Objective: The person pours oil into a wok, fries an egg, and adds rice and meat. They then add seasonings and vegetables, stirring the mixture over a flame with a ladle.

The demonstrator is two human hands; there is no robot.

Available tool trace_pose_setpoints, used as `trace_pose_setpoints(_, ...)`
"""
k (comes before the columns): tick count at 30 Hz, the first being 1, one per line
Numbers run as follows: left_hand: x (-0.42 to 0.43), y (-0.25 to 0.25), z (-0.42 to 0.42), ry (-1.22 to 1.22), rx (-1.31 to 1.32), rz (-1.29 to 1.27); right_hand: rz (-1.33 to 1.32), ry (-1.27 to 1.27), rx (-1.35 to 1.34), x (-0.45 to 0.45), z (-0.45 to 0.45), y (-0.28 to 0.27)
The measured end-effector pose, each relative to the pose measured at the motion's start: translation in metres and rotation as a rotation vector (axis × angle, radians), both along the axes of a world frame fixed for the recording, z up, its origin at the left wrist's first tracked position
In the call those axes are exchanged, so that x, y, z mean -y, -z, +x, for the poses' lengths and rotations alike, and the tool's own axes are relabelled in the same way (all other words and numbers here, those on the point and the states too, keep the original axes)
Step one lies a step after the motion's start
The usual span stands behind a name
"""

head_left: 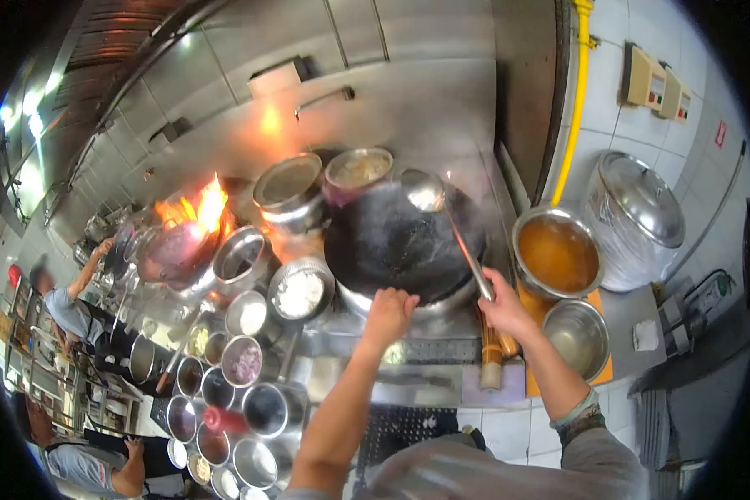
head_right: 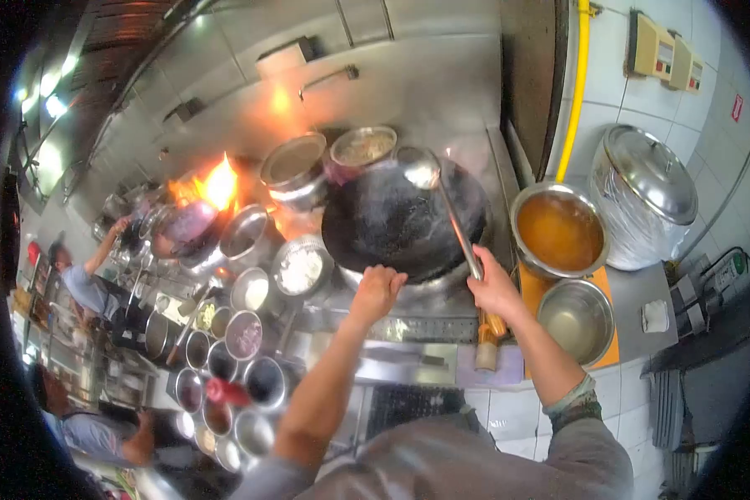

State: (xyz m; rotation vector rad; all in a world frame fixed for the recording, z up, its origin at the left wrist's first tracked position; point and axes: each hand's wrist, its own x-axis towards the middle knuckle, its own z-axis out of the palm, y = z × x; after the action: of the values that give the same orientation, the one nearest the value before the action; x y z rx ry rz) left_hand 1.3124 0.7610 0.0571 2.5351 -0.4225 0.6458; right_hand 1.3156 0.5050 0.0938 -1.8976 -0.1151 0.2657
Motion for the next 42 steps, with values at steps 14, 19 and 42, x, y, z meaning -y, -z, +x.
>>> trace_pose_setpoints(14,-0.016,0.001,-0.232,-0.324,-0.381,-0.27,0.821,0.216,-0.181,0.127,-0.062,-0.055)
trace_pose_setpoints(19,-0.018,0.066,-0.304,-0.42,-0.537,-0.325,-0.213,0.419,-0.044,0.167,-0.119,-0.068)
trace_pose_setpoints(42,-0.072,0.128,-0.552,-0.782,-0.212,-0.991,-0.53,0.02,0.262,-0.03,-0.06,-0.063)
